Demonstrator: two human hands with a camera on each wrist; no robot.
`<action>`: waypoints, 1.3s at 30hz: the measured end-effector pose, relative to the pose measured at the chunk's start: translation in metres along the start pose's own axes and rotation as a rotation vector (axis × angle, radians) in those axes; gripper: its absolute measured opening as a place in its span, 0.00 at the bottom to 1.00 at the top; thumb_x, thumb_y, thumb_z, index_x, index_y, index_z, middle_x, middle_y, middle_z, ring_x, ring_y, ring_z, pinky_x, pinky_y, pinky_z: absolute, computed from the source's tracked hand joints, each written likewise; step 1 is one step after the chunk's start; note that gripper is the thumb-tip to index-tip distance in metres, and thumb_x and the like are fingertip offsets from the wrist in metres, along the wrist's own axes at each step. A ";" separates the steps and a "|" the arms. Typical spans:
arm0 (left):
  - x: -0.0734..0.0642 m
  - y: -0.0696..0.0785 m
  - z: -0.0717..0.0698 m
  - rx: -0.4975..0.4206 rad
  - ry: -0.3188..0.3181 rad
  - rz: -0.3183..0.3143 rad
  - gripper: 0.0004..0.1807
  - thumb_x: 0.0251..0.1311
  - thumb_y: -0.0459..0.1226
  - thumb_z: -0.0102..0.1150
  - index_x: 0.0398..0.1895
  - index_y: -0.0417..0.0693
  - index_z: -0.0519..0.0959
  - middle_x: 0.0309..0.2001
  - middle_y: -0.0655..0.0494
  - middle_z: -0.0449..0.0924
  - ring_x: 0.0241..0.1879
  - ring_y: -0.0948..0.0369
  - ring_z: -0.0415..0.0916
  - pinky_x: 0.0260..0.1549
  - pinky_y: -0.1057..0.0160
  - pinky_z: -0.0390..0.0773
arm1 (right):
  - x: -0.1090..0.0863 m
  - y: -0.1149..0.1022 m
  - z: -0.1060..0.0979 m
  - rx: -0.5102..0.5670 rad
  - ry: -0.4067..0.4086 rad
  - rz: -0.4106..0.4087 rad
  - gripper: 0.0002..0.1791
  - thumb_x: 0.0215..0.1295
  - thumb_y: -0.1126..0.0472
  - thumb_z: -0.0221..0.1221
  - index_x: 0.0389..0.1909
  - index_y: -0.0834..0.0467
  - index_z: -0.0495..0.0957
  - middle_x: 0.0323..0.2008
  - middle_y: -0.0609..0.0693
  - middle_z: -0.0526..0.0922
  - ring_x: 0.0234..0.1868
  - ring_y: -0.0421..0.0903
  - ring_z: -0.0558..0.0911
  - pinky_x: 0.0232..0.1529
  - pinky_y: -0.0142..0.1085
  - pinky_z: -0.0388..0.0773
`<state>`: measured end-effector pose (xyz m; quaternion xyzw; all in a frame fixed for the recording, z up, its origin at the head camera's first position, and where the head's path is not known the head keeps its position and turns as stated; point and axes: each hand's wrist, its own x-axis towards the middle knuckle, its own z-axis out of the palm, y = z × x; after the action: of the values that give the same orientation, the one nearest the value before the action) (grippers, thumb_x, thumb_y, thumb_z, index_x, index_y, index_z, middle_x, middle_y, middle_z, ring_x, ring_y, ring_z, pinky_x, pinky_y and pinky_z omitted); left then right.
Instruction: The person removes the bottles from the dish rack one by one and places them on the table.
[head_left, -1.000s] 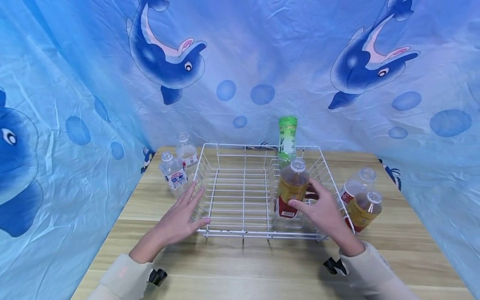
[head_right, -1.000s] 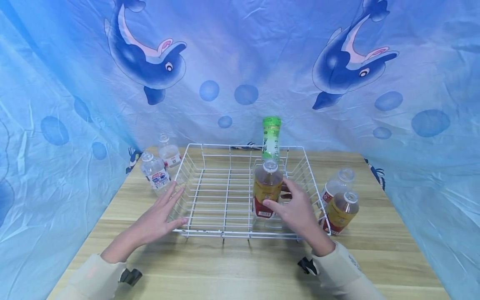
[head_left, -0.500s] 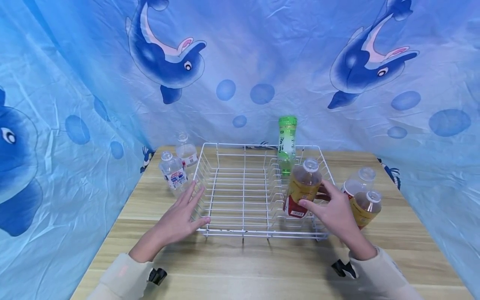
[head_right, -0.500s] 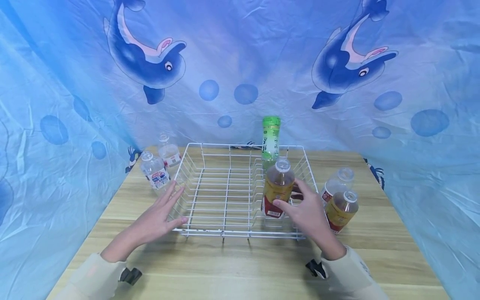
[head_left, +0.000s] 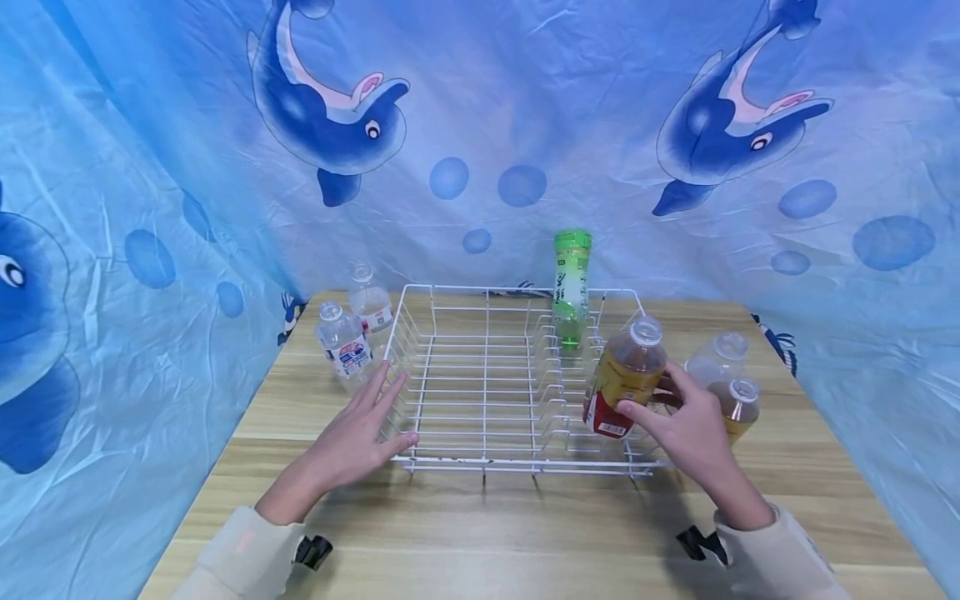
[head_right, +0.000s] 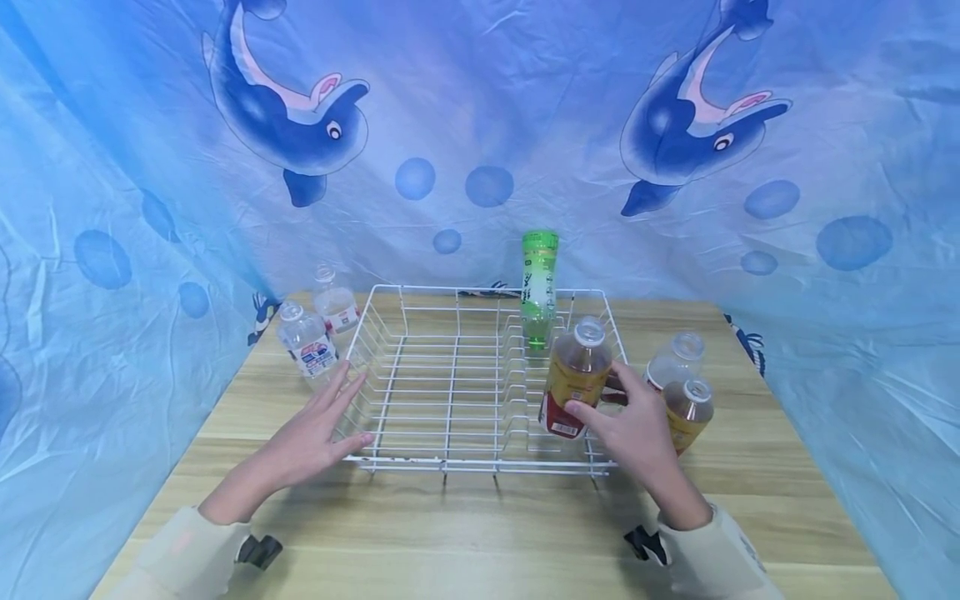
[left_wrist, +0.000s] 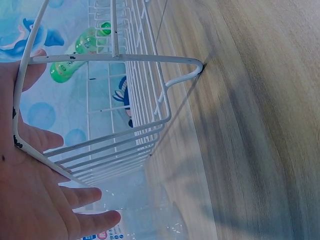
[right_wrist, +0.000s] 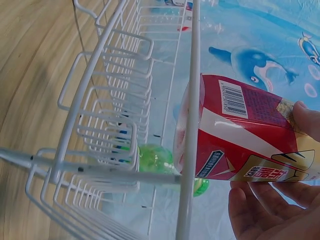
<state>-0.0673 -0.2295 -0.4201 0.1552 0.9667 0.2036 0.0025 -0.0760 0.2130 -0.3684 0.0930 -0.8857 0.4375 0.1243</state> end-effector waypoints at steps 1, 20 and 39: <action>0.000 0.000 0.000 0.001 0.002 0.001 0.52 0.65 0.67 0.50 0.82 0.50 0.45 0.81 0.41 0.31 0.77 0.37 0.39 0.67 0.30 0.54 | -0.001 0.001 -0.001 0.002 0.006 -0.006 0.39 0.60 0.53 0.73 0.69 0.62 0.69 0.58 0.62 0.79 0.53 0.61 0.82 0.45 0.17 0.72; 0.000 -0.001 0.000 0.000 -0.004 0.001 0.52 0.66 0.66 0.50 0.82 0.51 0.44 0.81 0.41 0.30 0.77 0.36 0.39 0.66 0.29 0.54 | -0.014 0.009 -0.021 -0.014 0.088 0.026 0.36 0.59 0.58 0.74 0.66 0.62 0.72 0.55 0.61 0.81 0.47 0.39 0.80 0.42 0.20 0.78; 0.002 -0.002 -0.003 -0.009 -0.008 0.005 0.52 0.66 0.65 0.52 0.82 0.47 0.46 0.81 0.40 0.30 0.76 0.35 0.40 0.66 0.28 0.54 | -0.032 0.016 -0.039 0.000 0.138 0.075 0.34 0.58 0.62 0.74 0.64 0.61 0.73 0.54 0.61 0.80 0.44 0.25 0.77 0.43 0.18 0.77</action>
<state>-0.0699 -0.2317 -0.4185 0.1585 0.9653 0.2073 0.0067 -0.0443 0.2551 -0.3674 0.0293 -0.8778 0.4475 0.1684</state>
